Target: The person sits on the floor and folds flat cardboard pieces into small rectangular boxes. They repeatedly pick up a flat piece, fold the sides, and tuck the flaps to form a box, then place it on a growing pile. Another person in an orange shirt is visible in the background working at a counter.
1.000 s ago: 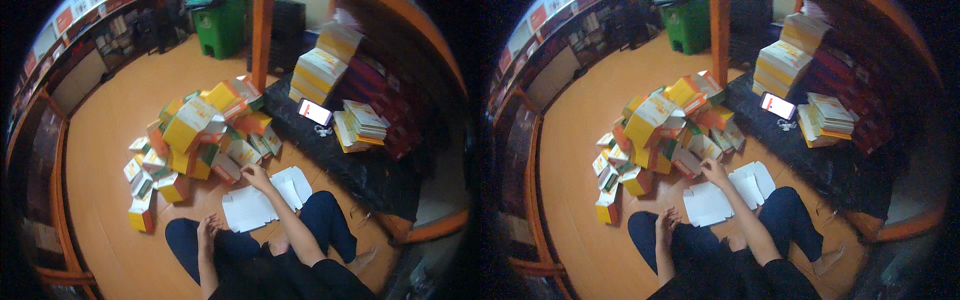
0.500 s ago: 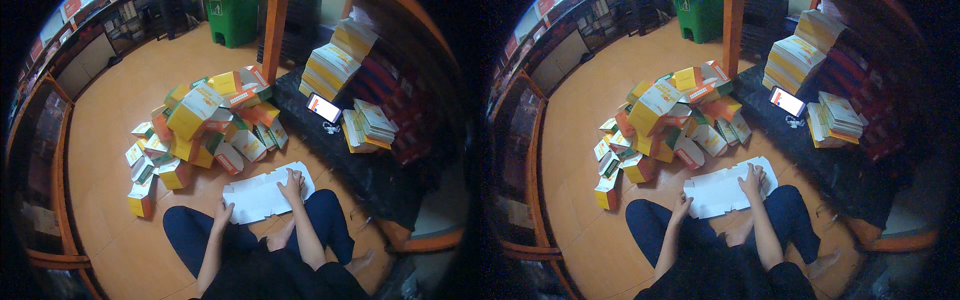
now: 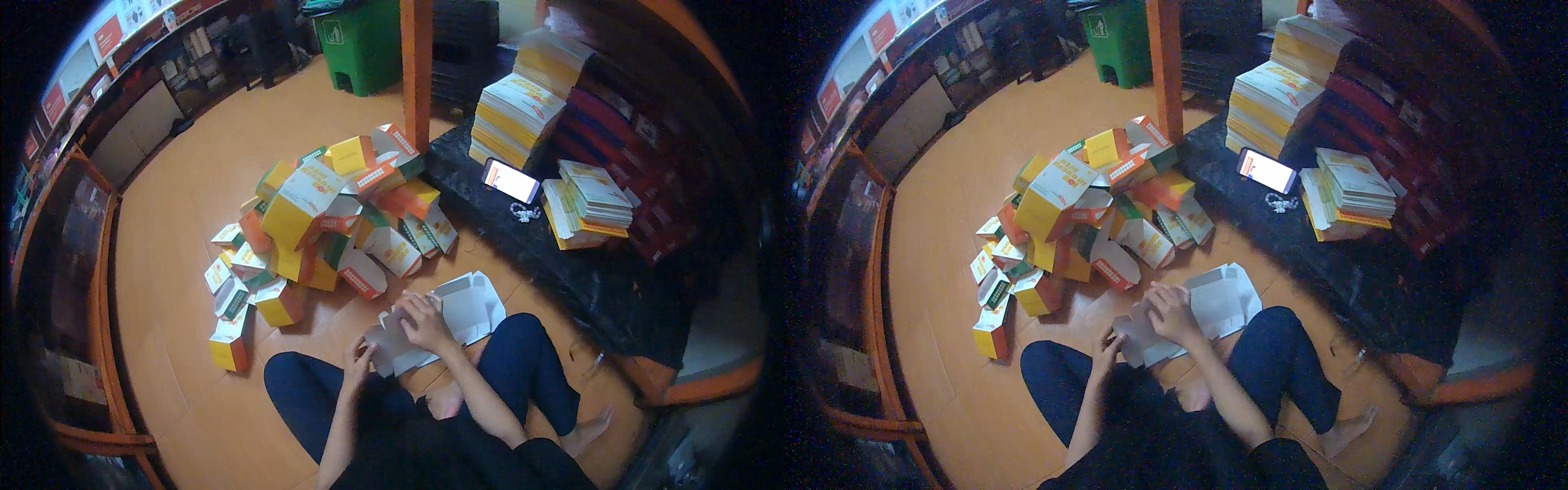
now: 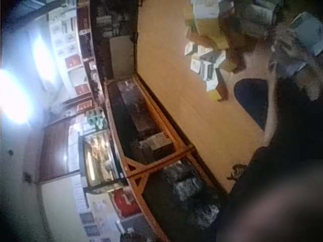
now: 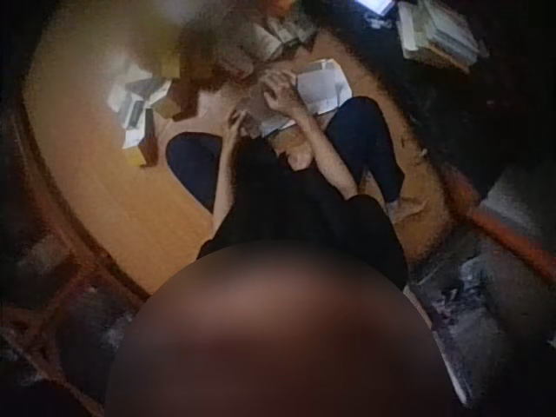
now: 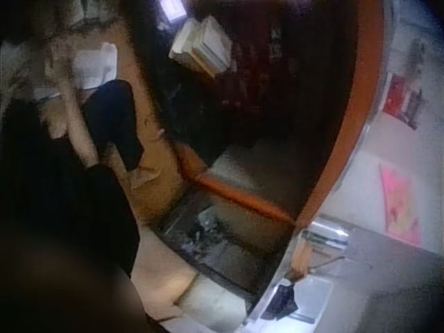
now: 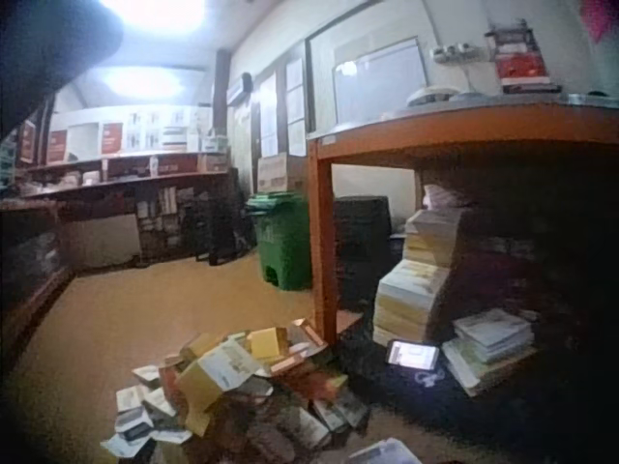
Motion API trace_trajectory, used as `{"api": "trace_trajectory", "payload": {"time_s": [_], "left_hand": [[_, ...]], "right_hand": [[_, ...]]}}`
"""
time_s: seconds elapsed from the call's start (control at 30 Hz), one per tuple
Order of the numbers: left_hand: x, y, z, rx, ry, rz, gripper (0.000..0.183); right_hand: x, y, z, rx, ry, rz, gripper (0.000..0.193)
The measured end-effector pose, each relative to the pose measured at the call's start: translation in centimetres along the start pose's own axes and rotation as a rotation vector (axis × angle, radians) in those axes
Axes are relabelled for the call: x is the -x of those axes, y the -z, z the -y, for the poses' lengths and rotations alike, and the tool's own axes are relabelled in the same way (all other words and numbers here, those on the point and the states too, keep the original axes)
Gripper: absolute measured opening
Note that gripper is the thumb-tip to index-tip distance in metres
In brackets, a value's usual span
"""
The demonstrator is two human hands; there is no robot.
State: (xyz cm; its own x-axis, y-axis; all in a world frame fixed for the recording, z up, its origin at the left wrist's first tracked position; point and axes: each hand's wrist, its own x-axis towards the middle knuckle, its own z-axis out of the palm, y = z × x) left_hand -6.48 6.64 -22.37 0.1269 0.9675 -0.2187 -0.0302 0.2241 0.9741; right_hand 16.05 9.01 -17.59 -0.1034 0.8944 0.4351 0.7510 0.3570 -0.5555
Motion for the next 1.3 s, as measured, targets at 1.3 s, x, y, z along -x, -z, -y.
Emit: {"api": "trace_trajectory", "payload": {"time_s": [1.3], "left_hand": [[8.7,-5.0,-20.9,0.241,-0.727,-0.384,0.036]], "right_hand": [[-3.4,10.4,18.8,-0.363,0.303,-0.582,0.032]]}}
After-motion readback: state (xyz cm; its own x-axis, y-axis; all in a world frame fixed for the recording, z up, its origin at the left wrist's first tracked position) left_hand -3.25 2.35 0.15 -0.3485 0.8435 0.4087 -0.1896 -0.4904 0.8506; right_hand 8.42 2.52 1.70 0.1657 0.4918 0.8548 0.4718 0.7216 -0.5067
